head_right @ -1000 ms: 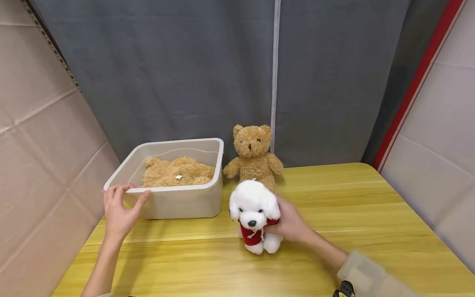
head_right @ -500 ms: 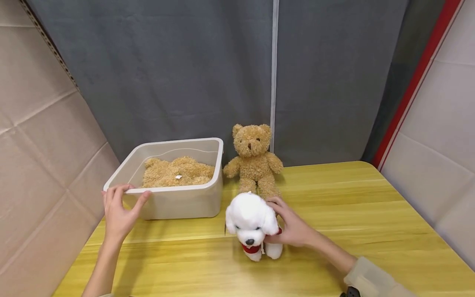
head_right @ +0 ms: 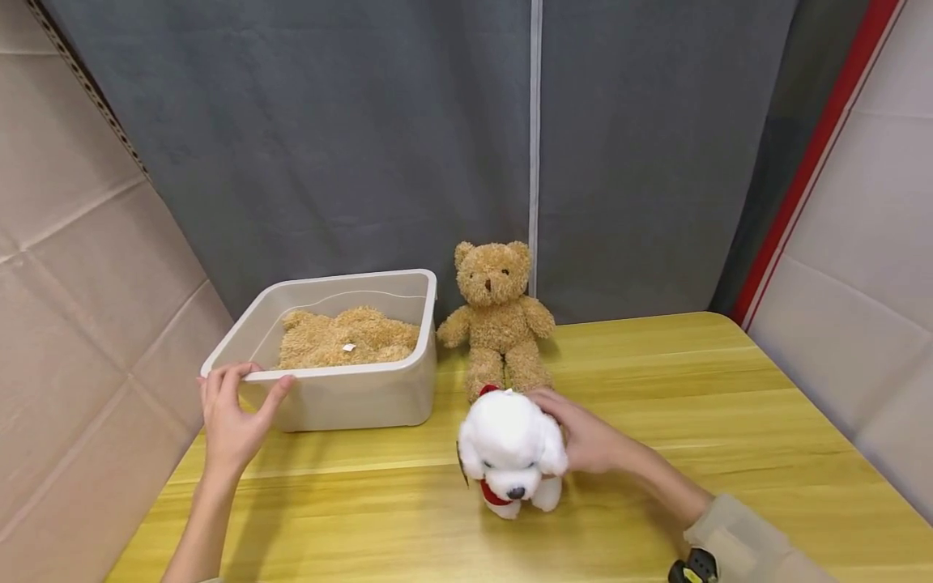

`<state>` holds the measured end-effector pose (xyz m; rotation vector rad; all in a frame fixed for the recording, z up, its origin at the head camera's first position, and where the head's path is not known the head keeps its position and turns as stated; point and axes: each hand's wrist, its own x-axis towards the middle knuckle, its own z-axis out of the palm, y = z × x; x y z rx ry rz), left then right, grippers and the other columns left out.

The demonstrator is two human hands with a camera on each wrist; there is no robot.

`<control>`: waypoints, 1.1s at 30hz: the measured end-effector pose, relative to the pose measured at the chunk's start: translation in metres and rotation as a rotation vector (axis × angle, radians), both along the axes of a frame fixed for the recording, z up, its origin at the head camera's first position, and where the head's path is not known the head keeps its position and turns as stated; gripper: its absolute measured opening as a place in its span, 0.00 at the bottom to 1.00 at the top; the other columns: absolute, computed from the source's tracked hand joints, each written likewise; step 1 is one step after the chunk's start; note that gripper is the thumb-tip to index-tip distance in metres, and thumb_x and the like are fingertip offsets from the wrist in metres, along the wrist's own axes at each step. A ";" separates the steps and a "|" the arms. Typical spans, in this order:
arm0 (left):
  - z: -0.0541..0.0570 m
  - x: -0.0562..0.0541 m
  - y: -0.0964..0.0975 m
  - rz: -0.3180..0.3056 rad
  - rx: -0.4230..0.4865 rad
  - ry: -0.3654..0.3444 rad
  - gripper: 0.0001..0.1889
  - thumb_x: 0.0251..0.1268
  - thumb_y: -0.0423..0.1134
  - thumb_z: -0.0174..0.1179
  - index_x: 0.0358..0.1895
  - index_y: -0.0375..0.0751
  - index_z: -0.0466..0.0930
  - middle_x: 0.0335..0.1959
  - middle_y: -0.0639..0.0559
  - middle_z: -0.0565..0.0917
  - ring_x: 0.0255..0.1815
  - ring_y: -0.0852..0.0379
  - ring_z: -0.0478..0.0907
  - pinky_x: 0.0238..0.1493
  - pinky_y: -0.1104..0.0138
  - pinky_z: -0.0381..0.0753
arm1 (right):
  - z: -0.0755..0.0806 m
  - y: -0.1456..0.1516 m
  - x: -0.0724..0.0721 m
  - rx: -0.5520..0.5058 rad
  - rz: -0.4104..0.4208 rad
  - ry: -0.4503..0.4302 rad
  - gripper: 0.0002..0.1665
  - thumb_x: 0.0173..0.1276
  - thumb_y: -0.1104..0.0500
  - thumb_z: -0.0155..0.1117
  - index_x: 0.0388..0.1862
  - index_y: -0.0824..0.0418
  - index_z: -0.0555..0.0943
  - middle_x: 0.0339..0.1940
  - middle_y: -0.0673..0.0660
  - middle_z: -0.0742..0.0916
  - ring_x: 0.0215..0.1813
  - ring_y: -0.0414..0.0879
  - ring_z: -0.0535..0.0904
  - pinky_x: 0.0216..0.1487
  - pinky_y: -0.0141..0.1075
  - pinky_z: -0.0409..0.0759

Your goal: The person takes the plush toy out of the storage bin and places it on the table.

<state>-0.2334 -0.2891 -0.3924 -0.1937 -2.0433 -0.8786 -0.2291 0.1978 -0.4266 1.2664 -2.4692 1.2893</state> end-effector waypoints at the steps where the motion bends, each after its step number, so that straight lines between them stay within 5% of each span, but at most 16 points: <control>1: 0.000 0.000 0.000 0.000 0.001 0.001 0.24 0.48 0.36 0.78 0.44 0.28 0.77 0.45 0.35 0.74 0.57 0.35 0.70 0.78 0.42 0.30 | 0.000 0.000 0.000 0.000 0.005 0.004 0.57 0.44 0.51 0.85 0.72 0.65 0.69 0.67 0.60 0.78 0.68 0.45 0.73 0.66 0.55 0.74; 9: 0.000 -0.001 0.000 -0.003 0.005 0.007 0.24 0.49 0.36 0.78 0.45 0.29 0.78 0.46 0.35 0.74 0.59 0.34 0.69 0.79 0.44 0.30 | 0.004 0.005 0.002 0.045 0.001 -0.064 0.53 0.50 0.51 0.84 0.73 0.61 0.69 0.69 0.57 0.75 0.69 0.43 0.70 0.67 0.51 0.73; 14: 0.000 -0.001 0.000 -0.003 0.007 0.007 0.23 0.49 0.36 0.77 0.45 0.28 0.78 0.45 0.35 0.74 0.58 0.34 0.69 0.79 0.45 0.29 | 0.017 0.014 -0.002 0.065 0.086 -0.114 0.41 0.62 0.58 0.76 0.72 0.61 0.70 0.64 0.55 0.79 0.57 0.42 0.77 0.53 0.40 0.82; 18: -0.002 -0.001 -0.001 -0.007 0.008 -0.006 0.23 0.50 0.37 0.77 0.45 0.28 0.77 0.46 0.36 0.73 0.59 0.34 0.68 0.79 0.45 0.29 | 0.027 0.023 -0.009 0.045 0.125 -0.077 0.32 0.66 0.64 0.71 0.68 0.64 0.73 0.55 0.55 0.83 0.47 0.46 0.81 0.44 0.41 0.85; 24: -0.003 -0.001 -0.002 -0.009 0.009 -0.013 0.24 0.51 0.38 0.76 0.46 0.28 0.77 0.46 0.37 0.74 0.61 0.33 0.67 0.79 0.47 0.28 | 0.041 0.025 -0.019 0.000 -0.031 -0.048 0.26 0.69 0.65 0.68 0.65 0.62 0.76 0.55 0.63 0.84 0.48 0.52 0.82 0.47 0.38 0.84; 33: -0.002 -0.002 0.000 -0.021 0.004 0.003 0.25 0.51 0.38 0.76 0.47 0.26 0.76 0.46 0.35 0.74 0.60 0.35 0.68 0.79 0.45 0.27 | 0.073 0.014 -0.034 -0.028 -0.219 0.001 0.18 0.74 0.62 0.63 0.61 0.59 0.79 0.52 0.54 0.85 0.48 0.46 0.82 0.48 0.35 0.83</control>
